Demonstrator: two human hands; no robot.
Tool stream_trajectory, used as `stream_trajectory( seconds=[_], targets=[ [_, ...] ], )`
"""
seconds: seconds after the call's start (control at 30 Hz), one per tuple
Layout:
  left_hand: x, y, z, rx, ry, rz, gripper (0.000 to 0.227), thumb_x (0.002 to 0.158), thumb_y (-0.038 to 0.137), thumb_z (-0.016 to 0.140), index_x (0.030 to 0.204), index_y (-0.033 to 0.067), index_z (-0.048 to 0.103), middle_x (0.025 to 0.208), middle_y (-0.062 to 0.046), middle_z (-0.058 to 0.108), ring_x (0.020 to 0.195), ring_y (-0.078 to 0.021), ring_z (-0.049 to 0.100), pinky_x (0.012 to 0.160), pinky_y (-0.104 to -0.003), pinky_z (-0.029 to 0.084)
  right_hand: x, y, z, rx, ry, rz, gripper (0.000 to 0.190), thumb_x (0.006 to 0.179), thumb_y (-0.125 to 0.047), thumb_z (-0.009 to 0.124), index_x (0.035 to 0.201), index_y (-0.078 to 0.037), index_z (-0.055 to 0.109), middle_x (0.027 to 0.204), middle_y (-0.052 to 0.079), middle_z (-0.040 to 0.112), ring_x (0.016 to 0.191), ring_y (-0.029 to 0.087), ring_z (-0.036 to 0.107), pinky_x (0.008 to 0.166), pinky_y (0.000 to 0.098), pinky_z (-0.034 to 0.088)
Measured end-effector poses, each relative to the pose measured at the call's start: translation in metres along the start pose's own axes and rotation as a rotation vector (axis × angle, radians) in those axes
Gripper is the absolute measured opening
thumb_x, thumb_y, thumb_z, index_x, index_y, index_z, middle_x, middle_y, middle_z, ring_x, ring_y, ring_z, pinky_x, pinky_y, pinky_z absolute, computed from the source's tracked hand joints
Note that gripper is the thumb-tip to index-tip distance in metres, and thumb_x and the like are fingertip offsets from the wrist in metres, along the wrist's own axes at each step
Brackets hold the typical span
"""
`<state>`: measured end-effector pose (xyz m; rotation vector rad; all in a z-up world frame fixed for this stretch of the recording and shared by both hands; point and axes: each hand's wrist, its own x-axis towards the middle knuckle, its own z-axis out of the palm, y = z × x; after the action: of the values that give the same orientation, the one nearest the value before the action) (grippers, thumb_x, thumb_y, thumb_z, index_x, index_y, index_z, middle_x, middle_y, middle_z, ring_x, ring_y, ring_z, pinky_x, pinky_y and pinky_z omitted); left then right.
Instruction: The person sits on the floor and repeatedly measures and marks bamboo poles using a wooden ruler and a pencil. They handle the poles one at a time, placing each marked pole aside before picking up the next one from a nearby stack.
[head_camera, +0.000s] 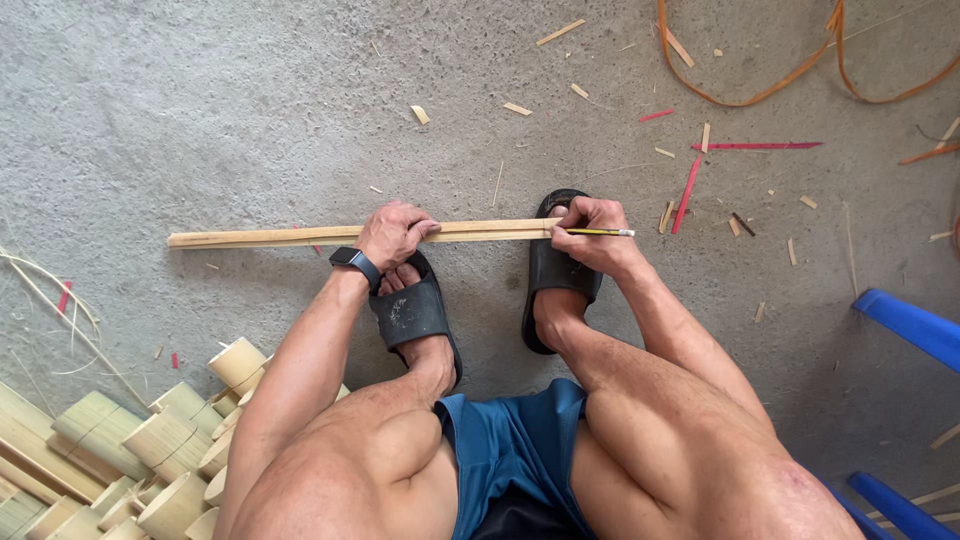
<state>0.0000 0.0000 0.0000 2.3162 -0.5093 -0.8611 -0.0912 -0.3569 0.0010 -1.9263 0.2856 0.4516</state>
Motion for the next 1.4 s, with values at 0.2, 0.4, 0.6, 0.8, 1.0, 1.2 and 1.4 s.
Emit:
stream_trajectory(
  seconds=[0.2,0.4,0.6,0.8,1.0,1.2,1.4],
  targets=[
    [-0.001,0.009,-0.006,-0.001,0.046,0.039,0.020,0.095,0.027,0.070,0.094,0.0094,0.079,0.087,-0.008,0.074,0.089,-0.0288,0.065,0.082,-0.043,0.053,0.000,-0.010,-0.006,0.346,-0.054,0.211,0.020,0.084,-0.009,0.077,0.076,0.000,0.062,0.070,0.008,0.069,0.058,0.010,0.065,0.050,0.0272,0.055],
    [0.001,0.024,-0.005,0.535,0.555,0.256,0.027,0.096,0.028,0.065,0.116,0.0114,0.070,0.113,-0.008,0.073,0.106,-0.0264,0.064,0.093,-0.042,0.047,0.005,-0.014,-0.006,0.361,-0.061,0.251,0.016,0.084,-0.008,0.075,0.077,-0.001,0.063,0.073,0.007,0.072,0.057,0.008,0.066,0.048,0.0236,0.055],
    [-0.006,0.057,0.027,0.151,0.208,0.335,0.052,0.087,0.044,0.076,0.121,0.0052,0.067,0.107,-0.012,0.068,0.102,-0.0302,0.062,0.096,-0.046,0.044,0.012,-0.016,-0.005,0.339,-0.055,0.309,0.019,0.084,-0.009,0.076,0.076,0.001,0.062,0.073,0.009,0.073,0.054,0.009,0.065,0.045,0.0247,0.054],
    [-0.005,0.054,0.040,0.062,0.105,0.120,0.039,0.091,0.039,0.074,0.120,0.0128,0.070,0.100,-0.007,0.069,0.103,-0.0262,0.063,0.093,-0.045,0.044,0.013,-0.017,-0.005,0.311,-0.055,0.295,0.015,0.084,-0.007,0.074,0.076,0.000,0.064,0.074,0.009,0.073,0.055,0.008,0.066,0.046,0.0240,0.055],
    [-0.004,0.054,0.042,0.063,0.070,0.069,0.039,0.090,0.040,0.074,0.119,0.0135,0.070,0.098,-0.006,0.069,0.101,-0.0251,0.062,0.095,-0.045,0.043,0.014,-0.023,-0.006,0.297,-0.061,0.326,0.015,0.084,-0.008,0.076,0.078,0.000,0.065,0.073,0.009,0.073,0.055,0.009,0.066,0.046,0.0240,0.054],
    [-0.003,0.056,0.040,0.054,0.070,0.074,0.038,0.089,0.039,0.075,0.117,0.0132,0.071,0.095,-0.006,0.068,0.100,-0.0259,0.062,0.095,-0.045,0.042,0.014,-0.022,-0.007,0.350,-0.056,0.280,0.017,0.084,-0.008,0.075,0.076,0.001,0.063,0.077,0.008,0.075,0.057,0.008,0.068,0.046,0.0240,0.056],
    [-0.003,0.055,0.039,0.048,0.043,0.058,0.036,0.091,0.040,0.073,0.116,0.0137,0.071,0.094,-0.006,0.067,0.100,-0.0268,0.062,0.094,-0.046,0.042,0.015,-0.019,-0.009,0.313,-0.118,0.301,0.019,0.084,-0.007,0.077,0.073,0.000,0.063,0.070,0.008,0.072,0.054,0.009,0.066,0.046,0.0247,0.055]
  ],
)
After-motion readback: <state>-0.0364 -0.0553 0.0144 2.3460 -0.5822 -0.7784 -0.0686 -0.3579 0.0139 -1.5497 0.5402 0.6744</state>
